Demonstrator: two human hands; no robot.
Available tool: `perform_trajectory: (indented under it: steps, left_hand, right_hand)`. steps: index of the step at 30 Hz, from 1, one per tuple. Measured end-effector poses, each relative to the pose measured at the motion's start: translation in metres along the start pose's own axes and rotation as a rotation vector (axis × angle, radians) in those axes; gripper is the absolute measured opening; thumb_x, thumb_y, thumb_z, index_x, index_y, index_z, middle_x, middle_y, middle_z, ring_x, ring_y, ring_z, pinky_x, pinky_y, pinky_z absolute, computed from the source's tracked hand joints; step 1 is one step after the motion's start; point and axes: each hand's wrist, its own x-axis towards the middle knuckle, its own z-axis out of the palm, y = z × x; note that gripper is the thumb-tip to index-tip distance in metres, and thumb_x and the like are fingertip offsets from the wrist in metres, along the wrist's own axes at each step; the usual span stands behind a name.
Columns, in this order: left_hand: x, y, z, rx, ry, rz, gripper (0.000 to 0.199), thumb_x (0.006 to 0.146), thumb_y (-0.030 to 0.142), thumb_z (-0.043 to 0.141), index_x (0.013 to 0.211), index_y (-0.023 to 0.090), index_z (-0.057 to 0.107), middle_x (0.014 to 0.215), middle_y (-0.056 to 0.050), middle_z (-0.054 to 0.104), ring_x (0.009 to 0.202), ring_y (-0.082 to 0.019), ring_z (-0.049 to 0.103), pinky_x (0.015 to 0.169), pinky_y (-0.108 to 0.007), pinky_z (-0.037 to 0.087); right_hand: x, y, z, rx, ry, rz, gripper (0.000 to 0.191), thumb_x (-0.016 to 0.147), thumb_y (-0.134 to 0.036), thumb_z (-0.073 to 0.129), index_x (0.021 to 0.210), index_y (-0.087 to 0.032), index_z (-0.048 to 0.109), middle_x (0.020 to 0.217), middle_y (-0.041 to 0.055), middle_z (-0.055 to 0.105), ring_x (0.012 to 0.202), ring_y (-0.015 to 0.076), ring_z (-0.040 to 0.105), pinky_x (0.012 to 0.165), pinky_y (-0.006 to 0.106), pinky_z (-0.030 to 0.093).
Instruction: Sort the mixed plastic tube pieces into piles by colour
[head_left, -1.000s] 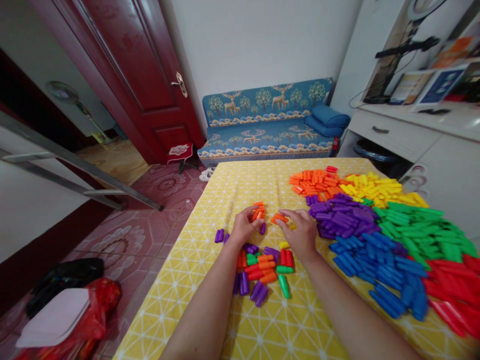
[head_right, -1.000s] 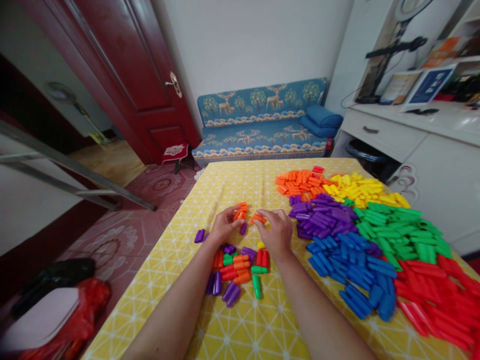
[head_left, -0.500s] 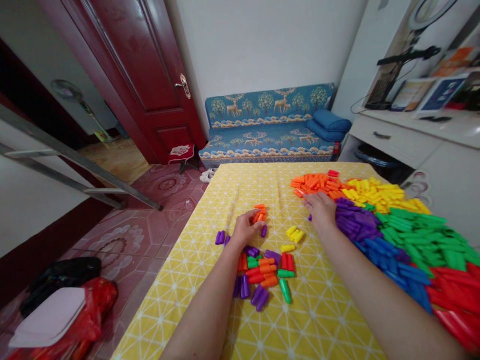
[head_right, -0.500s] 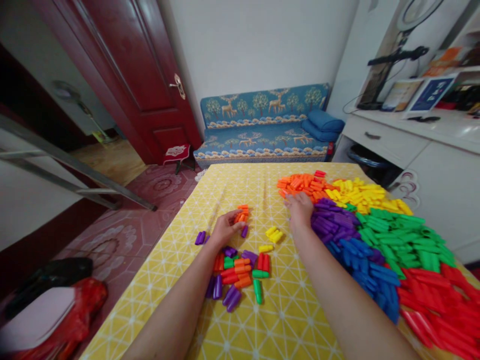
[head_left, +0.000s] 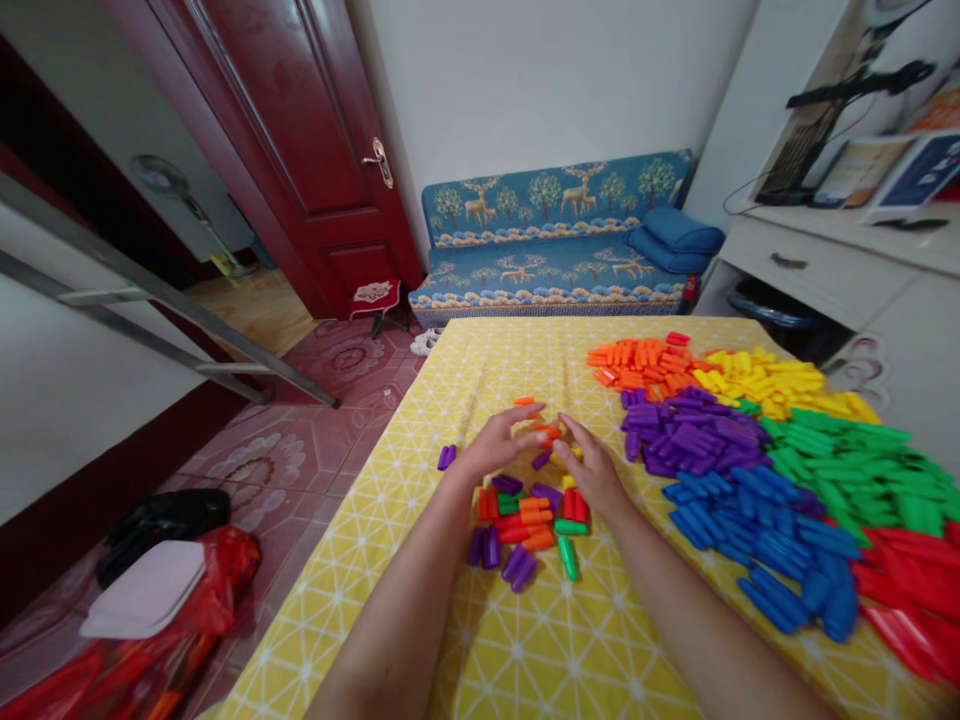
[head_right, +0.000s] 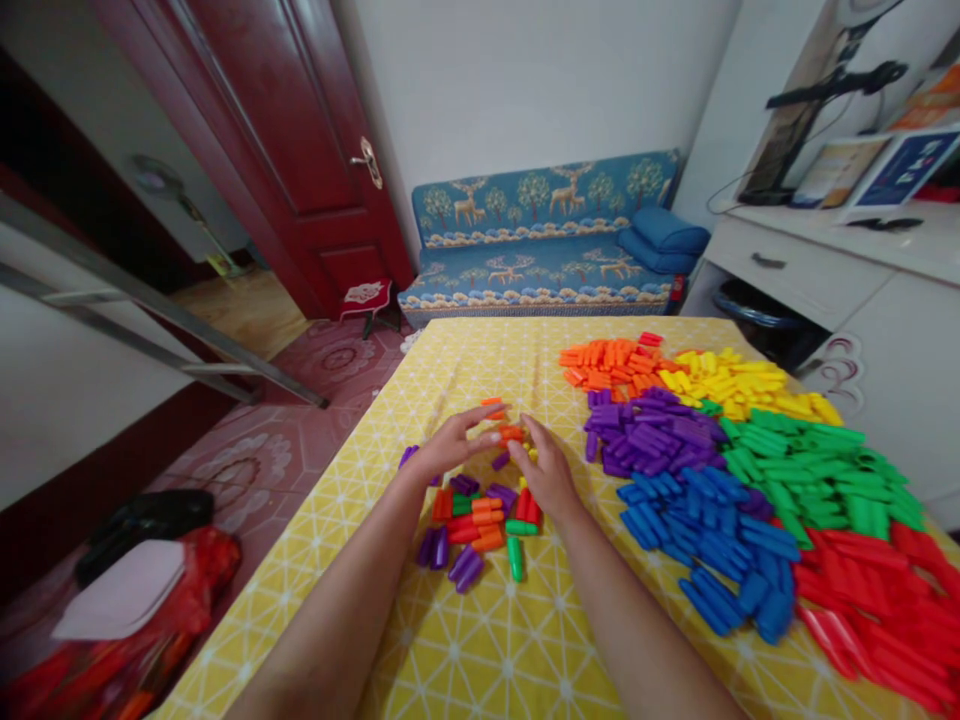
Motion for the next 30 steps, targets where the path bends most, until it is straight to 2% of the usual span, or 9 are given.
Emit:
perform_trajectory:
  steps: [4,7,10,12,14,17,20,26,30]
  left_hand:
    - [-0.036,0.02,-0.041,0.199,0.115,-0.03,0.056,0.081,0.047,0.063,0.13,0.022,0.056,0.135,-0.01,0.056,0.127,-0.027,0.05,0.109,-0.046,0.036]
    - [-0.095,0.012,-0.055,0.374,0.087,-0.129,0.099,0.062,0.056,0.076,0.145,0.022,0.034,0.148,-0.014,0.04,0.136,-0.033,0.037,0.112,-0.049,0.031]
    - [-0.158,-0.001,-0.04,0.54,-0.034,-0.173,0.132,0.045,0.067,0.079,0.151,0.022,0.014,0.156,-0.019,0.015,0.143,-0.04,0.017,0.111,-0.056,0.027]
    - [-0.186,-0.004,-0.017,0.661,0.0,-0.182,0.137,0.042,0.075,0.074,0.151,0.021,0.012,0.157,-0.021,0.007,0.143,-0.044,0.007,0.111,-0.064,0.018]
    - [-0.194,-0.002,0.008,0.731,0.063,-0.2,0.134,0.047,0.077,0.069,0.152,0.022,0.008,0.157,-0.021,0.002,0.143,-0.043,0.004,0.111,-0.065,0.016]
    - [-0.173,0.005,0.037,0.759,0.139,-0.191,0.134,0.044,0.08,0.068,0.151,0.023,0.011,0.158,-0.02,-0.004,0.143,-0.045,-0.001,0.109,-0.067,0.015]
    - [-0.127,0.001,0.05,0.743,0.194,-0.133,0.127,0.047,0.078,0.069,0.149,0.022,0.02,0.158,-0.019,0.001,0.143,-0.044,-0.002,0.109,-0.066,0.015]
    - [-0.033,-0.032,0.044,0.589,0.301,-0.104,0.101,0.058,0.065,0.073,0.141,0.018,0.04,0.153,-0.021,0.022,0.142,-0.041,0.018,0.112,-0.058,0.022]
    - [-0.004,-0.042,0.039,0.448,0.406,-0.073,0.07,0.064,0.038,0.077,0.128,0.017,0.055,0.142,-0.018,0.043,0.133,-0.033,0.039,0.11,-0.048,0.033]
  right_hand:
    - [-0.002,0.006,-0.003,0.063,0.063,0.018,0.055,0.09,-0.053,0.044,0.132,-0.018,0.052,0.136,0.0125,0.054,0.128,0.0263,0.048,0.108,0.046,0.037]
    - [-0.003,0.009,-0.002,0.104,0.076,0.026,0.054,0.09,-0.054,0.043,0.129,-0.018,0.054,0.132,0.0129,0.057,0.125,0.0261,0.051,0.106,0.046,0.038]
    - [-0.002,0.008,0.001,0.114,0.086,0.03,0.054,0.09,-0.055,0.044,0.127,-0.017,0.056,0.13,0.0139,0.058,0.122,0.0266,0.053,0.105,0.047,0.04]
    - [-0.001,0.007,0.002,0.115,0.092,0.035,0.055,0.09,-0.056,0.043,0.126,-0.017,0.057,0.129,0.0145,0.059,0.121,0.027,0.054,0.104,0.047,0.041]
    - [0.0,0.006,0.002,0.109,0.109,0.038,0.056,0.09,-0.057,0.041,0.124,-0.017,0.058,0.128,0.0147,0.059,0.121,0.027,0.054,0.104,0.047,0.04]
    - [0.0,0.004,0.001,0.11,0.142,0.05,0.057,0.09,-0.058,0.04,0.123,-0.016,0.059,0.128,0.0151,0.059,0.12,0.027,0.054,0.104,0.047,0.039]
    - [-0.002,0.002,-0.001,0.136,0.174,0.082,0.058,0.09,-0.058,0.039,0.123,-0.015,0.059,0.126,0.0157,0.06,0.119,0.0267,0.054,0.103,0.046,0.04]
    - [-0.001,0.004,-0.004,0.137,0.201,0.081,0.057,0.09,-0.057,0.039,0.122,-0.015,0.058,0.128,0.0152,0.058,0.122,0.0259,0.051,0.107,0.046,0.036]
    - [0.0,0.008,-0.005,0.153,0.146,0.03,0.051,0.09,-0.054,0.043,0.126,-0.019,0.054,0.135,0.0128,0.053,0.129,0.0244,0.045,0.111,0.047,0.032]
